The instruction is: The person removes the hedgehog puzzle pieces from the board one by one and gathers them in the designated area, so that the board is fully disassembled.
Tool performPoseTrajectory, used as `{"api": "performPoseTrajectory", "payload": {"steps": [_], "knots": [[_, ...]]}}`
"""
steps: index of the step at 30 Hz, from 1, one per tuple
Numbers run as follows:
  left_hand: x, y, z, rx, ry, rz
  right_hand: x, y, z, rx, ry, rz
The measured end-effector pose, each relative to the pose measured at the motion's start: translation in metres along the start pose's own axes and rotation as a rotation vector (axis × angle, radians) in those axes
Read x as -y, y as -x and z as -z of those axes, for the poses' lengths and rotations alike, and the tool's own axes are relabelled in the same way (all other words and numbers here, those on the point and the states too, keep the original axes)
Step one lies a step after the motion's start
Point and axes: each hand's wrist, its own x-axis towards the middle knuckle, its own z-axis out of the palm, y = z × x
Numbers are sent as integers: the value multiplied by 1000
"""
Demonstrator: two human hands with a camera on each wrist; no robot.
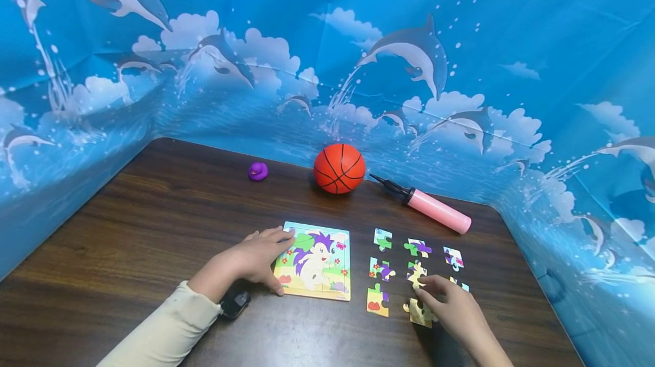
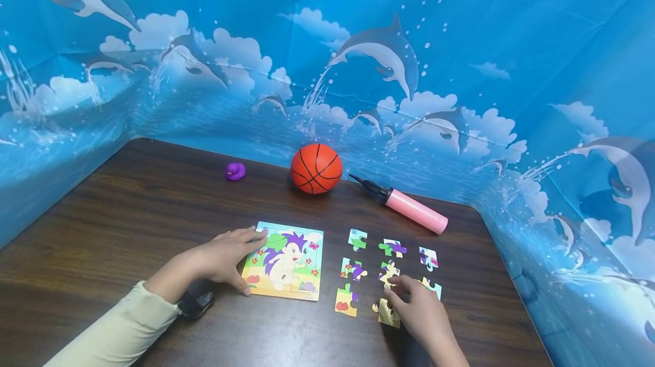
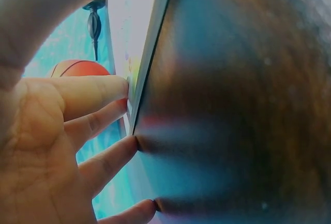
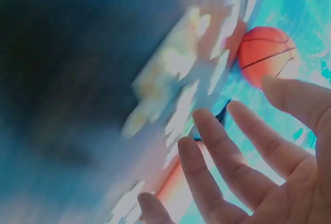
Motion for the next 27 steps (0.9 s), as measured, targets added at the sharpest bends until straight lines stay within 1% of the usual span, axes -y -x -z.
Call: {"api": "performPoseTrajectory", "payload": {"steps": [3,6,9,11,15,19,27], "knots": [[0,0,0,-2,-7,2,19,-3,-5,-2,-1,121],[0,2,1,0,-2,-3,40,-7,-16,16,25,283],[-1,3,1,-1,6,-8,61,-14,-27,68,66,399],[-1,3,1,-1,4,-4,72,-21,-34,105,98,449],[0,1,-1,-2,-3,8,90,-36,-46,170,159,493],[2,-1,-2,-6,-2,10,98,-47,-54,198,200,511],[1,-1,-3,-5,7,21,97,-52,-58,208,117,509]]}}
